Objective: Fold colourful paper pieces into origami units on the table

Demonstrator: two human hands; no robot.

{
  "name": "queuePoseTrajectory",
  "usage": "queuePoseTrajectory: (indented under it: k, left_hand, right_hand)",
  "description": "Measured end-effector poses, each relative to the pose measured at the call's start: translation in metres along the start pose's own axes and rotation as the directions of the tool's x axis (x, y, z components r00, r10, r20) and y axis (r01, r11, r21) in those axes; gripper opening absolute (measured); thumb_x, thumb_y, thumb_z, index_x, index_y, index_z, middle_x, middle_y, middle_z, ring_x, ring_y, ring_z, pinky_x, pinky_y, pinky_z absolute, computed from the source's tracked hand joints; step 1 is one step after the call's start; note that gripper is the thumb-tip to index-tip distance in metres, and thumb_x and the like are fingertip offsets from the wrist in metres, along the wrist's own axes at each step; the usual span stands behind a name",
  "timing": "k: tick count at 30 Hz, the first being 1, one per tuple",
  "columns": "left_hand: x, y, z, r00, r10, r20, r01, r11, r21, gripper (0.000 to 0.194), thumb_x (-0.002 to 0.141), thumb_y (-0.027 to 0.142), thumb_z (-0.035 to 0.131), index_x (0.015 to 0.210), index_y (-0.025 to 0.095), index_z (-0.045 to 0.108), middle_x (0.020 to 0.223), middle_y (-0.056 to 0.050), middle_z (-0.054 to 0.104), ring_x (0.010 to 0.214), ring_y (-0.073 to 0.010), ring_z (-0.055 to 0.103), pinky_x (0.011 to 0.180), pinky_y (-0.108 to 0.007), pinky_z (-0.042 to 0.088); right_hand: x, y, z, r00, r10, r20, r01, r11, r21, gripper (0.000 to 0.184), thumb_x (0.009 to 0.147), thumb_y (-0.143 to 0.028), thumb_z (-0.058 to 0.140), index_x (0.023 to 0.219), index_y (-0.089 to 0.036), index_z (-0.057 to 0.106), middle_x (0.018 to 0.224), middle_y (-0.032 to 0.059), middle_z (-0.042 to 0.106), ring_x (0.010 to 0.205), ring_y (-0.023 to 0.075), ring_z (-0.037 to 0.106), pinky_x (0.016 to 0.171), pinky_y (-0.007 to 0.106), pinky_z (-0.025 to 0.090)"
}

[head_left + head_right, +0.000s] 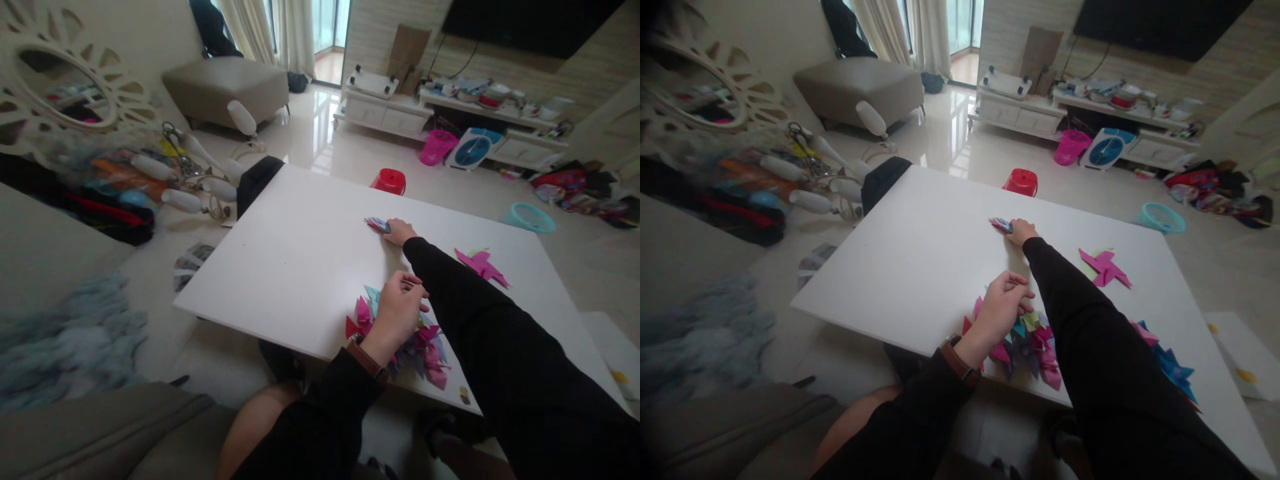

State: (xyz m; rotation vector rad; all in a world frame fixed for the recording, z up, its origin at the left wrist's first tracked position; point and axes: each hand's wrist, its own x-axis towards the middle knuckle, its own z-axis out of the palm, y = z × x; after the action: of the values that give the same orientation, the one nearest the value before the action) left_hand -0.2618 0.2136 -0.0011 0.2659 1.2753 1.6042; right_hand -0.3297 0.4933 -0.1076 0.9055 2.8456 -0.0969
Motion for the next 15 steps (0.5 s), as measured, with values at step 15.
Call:
queuePoseTrajectory:
  k: [15]
  left_hand:
    - [-0.026, 0.044, -0.028, 0.743, 0.613, -0.269, -0.57, 0.79, 0.229, 0.013, 0.09, 0.012, 0.057, 0.098, 0.022, 0.056, 0.083, -0.001, 0.058, 0.071, -0.0127, 0.053, 0.069, -0.025, 0.045]
  right_hand:
    - [0.023, -0.262, -0.044, 0.894, -0.43, -0.128, 0.448, 0.87, 0.206, 0.037, 0.099, -0.043, 0.052, 0.12, -0.012, 0.057, 0.12, 0.0198, 0.07, 0.101, 0.0281, 0.065, 0.085, 0.033, 0.047]
